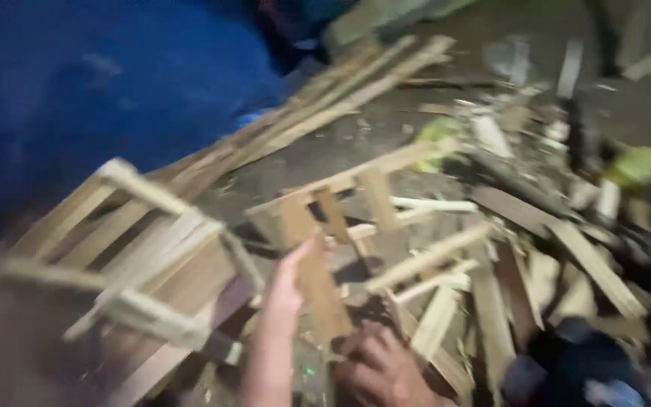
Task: The person kneels on the ground at night among scrap wood and assembles small wooden chair frames. They pick up wooden slats, position them against the chair frames, sand a wood block, and use a hammer to drive pieces together while fitting slats into the frames.
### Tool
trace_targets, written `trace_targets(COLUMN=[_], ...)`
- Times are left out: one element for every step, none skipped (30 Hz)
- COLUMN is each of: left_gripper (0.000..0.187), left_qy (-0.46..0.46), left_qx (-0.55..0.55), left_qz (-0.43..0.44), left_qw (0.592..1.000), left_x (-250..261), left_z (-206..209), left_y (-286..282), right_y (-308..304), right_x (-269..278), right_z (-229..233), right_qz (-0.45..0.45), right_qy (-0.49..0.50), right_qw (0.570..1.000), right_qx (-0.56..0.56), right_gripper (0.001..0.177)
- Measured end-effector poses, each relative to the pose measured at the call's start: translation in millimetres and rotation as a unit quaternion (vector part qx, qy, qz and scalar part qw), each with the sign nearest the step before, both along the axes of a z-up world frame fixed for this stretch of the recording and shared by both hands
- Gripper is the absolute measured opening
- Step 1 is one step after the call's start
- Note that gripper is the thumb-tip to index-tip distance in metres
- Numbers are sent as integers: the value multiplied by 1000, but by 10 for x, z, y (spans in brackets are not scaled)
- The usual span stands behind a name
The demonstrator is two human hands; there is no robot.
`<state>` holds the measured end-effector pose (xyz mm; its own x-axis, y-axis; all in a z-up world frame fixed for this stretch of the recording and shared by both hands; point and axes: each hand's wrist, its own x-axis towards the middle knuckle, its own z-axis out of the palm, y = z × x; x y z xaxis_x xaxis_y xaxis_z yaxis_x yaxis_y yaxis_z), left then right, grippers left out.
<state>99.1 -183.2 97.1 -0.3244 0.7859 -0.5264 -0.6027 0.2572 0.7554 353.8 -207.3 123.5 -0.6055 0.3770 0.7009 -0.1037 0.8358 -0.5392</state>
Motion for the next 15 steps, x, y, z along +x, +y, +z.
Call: trace_targets(left_gripper=[30, 33, 33, 35, 39, 39, 42, 45, 45, 45, 45, 45, 44, 44, 44], left_qy=[-34, -72, -79, -53, -24, -28, -15, -2, -1, 24, 48, 47, 36, 25, 27], left_qx=[84, 166, 156, 132, 117, 116, 121, 125, 130, 157, 179, 178, 200, 222, 224], left_qz=[24, 48, 25, 40, 60, 41, 51, 60, 56, 64, 75, 74, 70, 67, 74], left_qw=[996, 982, 984, 989, 991, 992, 991, 990, 990, 985, 980, 980, 976, 972, 971], left_x=[50, 92, 174, 232, 273, 317, 341, 347, 322, 286, 259, 252, 220, 179, 50], left_z=[36, 73, 92, 120, 143, 177, 220, 267, 248, 227, 194, 170, 167, 166, 25], left_y=[-55, -98, -180, -265, -323, -369, -465, -565, -610, -654, -768, -811, -896, -977, -1086], right_y=[-62, -114, -187, -268, -291, -351, -408, -468, -571, -667, -831, -454, -183, -8, 223], right_x=[53, 104, 153, 188, 217, 223, 216, 193, 135, 62, 6, 103, 300, 603, 751], right_z=[45, 90, -122, -329, -551, -642, -726, -806, -1113, -1423, -1731, -1162, -579, -8, -484], right_qz=[6, 11, -14, 17, 54, 35, 40, 45, 41, 45, 54, 53, 102, 147, 154], right_qy=[12, 23, 20, -6, -31, -32, 8, 48, 50, 44, 32, 32, -47, -125, -125], right_qw=[1000, 1000, 1000, 999, 997, 997, 997, 996, 996, 972, 918, 918, 963, 977, 976], right_qx=[-2, -3, -10, -36, -54, -55, -59, -63, -58, -225, -391, -391, -245, -92, -89], right_gripper=[11, 9, 9, 9, 16, 16, 19, 24, 24, 21, 18, 18, 20, 26, 26])
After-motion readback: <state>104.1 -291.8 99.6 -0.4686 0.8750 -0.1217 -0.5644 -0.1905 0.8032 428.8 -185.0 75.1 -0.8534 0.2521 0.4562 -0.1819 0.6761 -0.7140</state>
